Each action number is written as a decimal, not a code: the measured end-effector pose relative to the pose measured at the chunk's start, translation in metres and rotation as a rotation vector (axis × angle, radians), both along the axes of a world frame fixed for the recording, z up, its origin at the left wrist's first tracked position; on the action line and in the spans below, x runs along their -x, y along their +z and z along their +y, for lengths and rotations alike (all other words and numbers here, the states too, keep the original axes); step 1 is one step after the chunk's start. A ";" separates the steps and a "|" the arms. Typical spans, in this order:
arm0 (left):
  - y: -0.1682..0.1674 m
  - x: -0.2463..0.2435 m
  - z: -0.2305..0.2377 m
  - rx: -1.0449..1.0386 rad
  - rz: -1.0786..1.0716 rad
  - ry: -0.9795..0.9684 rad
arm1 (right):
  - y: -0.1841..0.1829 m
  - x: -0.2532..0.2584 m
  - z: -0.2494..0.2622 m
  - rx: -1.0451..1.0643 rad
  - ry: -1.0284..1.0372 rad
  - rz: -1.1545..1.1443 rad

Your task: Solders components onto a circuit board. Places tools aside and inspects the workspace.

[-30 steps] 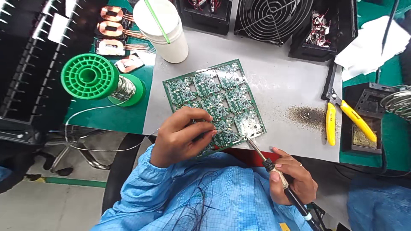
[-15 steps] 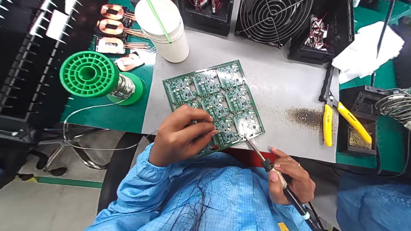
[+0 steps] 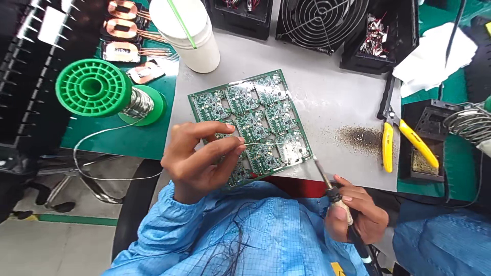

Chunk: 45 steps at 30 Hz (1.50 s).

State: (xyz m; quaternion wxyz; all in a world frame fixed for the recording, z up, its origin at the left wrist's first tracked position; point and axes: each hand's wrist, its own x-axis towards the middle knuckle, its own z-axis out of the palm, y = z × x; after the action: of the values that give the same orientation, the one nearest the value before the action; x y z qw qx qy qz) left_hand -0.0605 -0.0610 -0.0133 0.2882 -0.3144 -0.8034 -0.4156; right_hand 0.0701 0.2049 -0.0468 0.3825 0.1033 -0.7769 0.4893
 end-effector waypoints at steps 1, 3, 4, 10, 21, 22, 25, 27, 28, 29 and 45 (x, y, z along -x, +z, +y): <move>0.001 0.001 0.000 0.005 -0.007 -0.031 | 0.001 -0.001 0.005 -0.006 -0.019 0.021; 0.000 0.002 -0.001 -0.011 -0.016 -0.095 | -0.001 -0.002 0.021 -0.062 -0.079 0.109; -0.001 0.003 -0.001 -0.028 -0.028 -0.129 | -0.006 -0.003 0.032 -0.139 -0.133 0.163; -0.003 0.004 -0.007 -0.056 -0.094 -0.228 | -0.033 0.000 0.061 -0.532 -0.390 0.090; -0.008 0.000 -0.008 -0.103 -0.029 -0.106 | -0.002 -0.008 0.002 -0.015 0.098 -0.032; -0.008 -0.001 -0.009 -0.104 -0.034 -0.113 | -0.003 -0.008 0.002 -0.029 0.100 -0.041; -0.006 0.001 -0.009 -0.090 -0.055 -0.161 | -0.003 -0.007 0.001 -0.049 0.103 -0.062; -0.005 0.002 -0.007 -0.064 -0.055 -0.175 | -0.002 -0.006 0.001 -0.065 0.104 -0.067; -0.005 0.002 -0.006 -0.053 -0.055 -0.173 | -0.002 -0.006 0.001 -0.079 0.104 -0.072; -0.005 0.002 -0.006 -0.039 -0.054 -0.168 | -0.002 -0.005 0.001 -0.096 0.102 -0.077; -0.004 0.002 -0.005 -0.009 -0.050 -0.154 | -0.001 -0.003 -0.001 -0.148 0.083 -0.083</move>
State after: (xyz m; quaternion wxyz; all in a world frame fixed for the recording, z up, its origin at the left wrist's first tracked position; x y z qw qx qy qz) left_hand -0.0625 -0.0656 -0.0173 0.2366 -0.3636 -0.7817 -0.4479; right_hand 0.0735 0.2036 -0.0481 0.3206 0.1429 -0.8213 0.4497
